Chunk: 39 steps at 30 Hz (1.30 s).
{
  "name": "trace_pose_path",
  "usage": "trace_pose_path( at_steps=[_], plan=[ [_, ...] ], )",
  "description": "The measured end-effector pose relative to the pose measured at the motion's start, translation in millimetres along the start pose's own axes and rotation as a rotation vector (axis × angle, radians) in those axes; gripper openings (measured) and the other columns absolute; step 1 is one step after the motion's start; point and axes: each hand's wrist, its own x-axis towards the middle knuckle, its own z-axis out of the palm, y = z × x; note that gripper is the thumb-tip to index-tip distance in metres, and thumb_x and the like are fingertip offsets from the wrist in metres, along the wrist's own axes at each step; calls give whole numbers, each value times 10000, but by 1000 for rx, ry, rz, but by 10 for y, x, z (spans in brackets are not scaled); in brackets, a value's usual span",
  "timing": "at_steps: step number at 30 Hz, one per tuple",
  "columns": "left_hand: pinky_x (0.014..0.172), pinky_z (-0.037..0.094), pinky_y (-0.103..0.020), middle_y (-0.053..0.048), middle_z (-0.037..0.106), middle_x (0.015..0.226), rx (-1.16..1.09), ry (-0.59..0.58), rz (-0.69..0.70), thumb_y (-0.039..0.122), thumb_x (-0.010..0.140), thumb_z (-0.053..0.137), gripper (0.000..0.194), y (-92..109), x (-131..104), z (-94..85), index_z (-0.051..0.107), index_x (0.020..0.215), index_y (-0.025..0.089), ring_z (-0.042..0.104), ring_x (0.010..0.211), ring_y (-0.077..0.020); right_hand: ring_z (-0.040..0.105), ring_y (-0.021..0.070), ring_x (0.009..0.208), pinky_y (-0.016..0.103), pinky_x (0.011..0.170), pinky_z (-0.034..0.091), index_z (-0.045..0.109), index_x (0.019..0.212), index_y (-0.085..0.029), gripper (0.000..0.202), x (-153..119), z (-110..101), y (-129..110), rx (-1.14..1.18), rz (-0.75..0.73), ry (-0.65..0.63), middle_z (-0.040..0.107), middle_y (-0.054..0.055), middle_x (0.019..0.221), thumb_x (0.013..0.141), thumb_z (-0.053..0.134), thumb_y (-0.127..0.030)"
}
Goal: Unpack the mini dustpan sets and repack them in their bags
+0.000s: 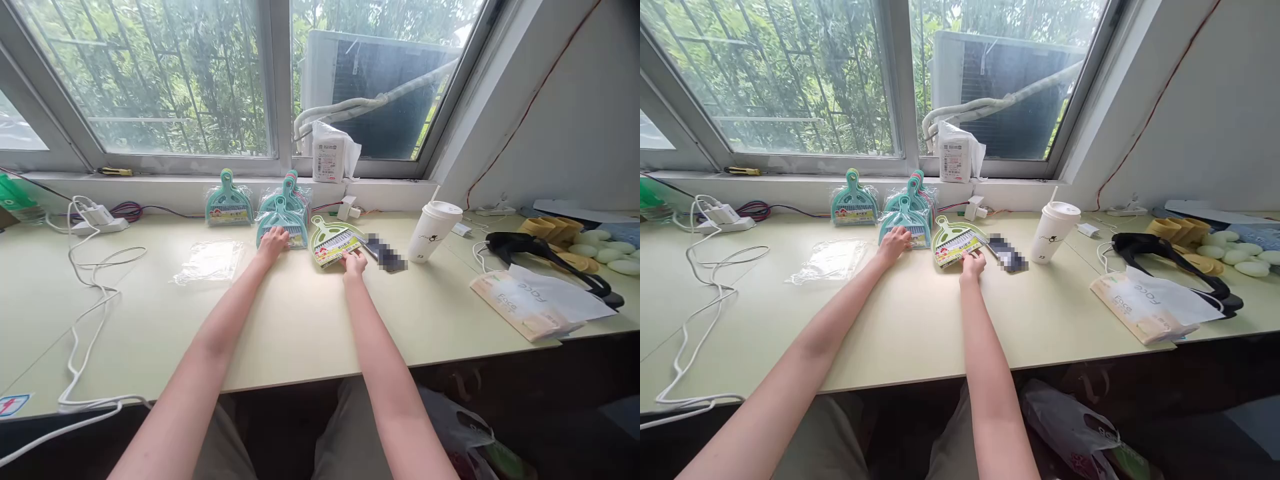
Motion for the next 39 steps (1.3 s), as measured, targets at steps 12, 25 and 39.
trace_pose_path(
  at_steps=[12, 25, 39],
  plan=[
    [1133, 251, -609, -276, 111, 1583, -53, 182, -530, 432, 564, 886, 1243, -175, -2, -48, 146, 1528, 169, 204, 1456, -449, 707, 181, 848, 252, 699, 606, 639, 1142, -121, 422, 33, 124, 53, 3, -39, 30, 739, 105, 1014, 722, 678, -111],
    [1201, 238, -447, -216, 223, 1582, -354, 449, -343, 183, 690, 788, 1205, -490, 136, 18, -32, 1573, 189, 192, 1492, -331, 700, 180, 808, 266, 697, 605, 618, 1182, -101, 463, 12, 128, 85, 9, -71, 21, 740, 112, 988, 723, 664, -127],
    [1015, 430, -517, -269, 422, 1355, -123, 324, -591, 294, 749, 759, 1091, -405, 822, 442, 51, 1554, 90, 452, 1282, -398, 705, 224, 860, 295, 676, 600, 599, 1179, -103, 511, 46, 155, 162, 3, -146, 71, 735, 157, 1017, 697, 669, -256]
  ],
)
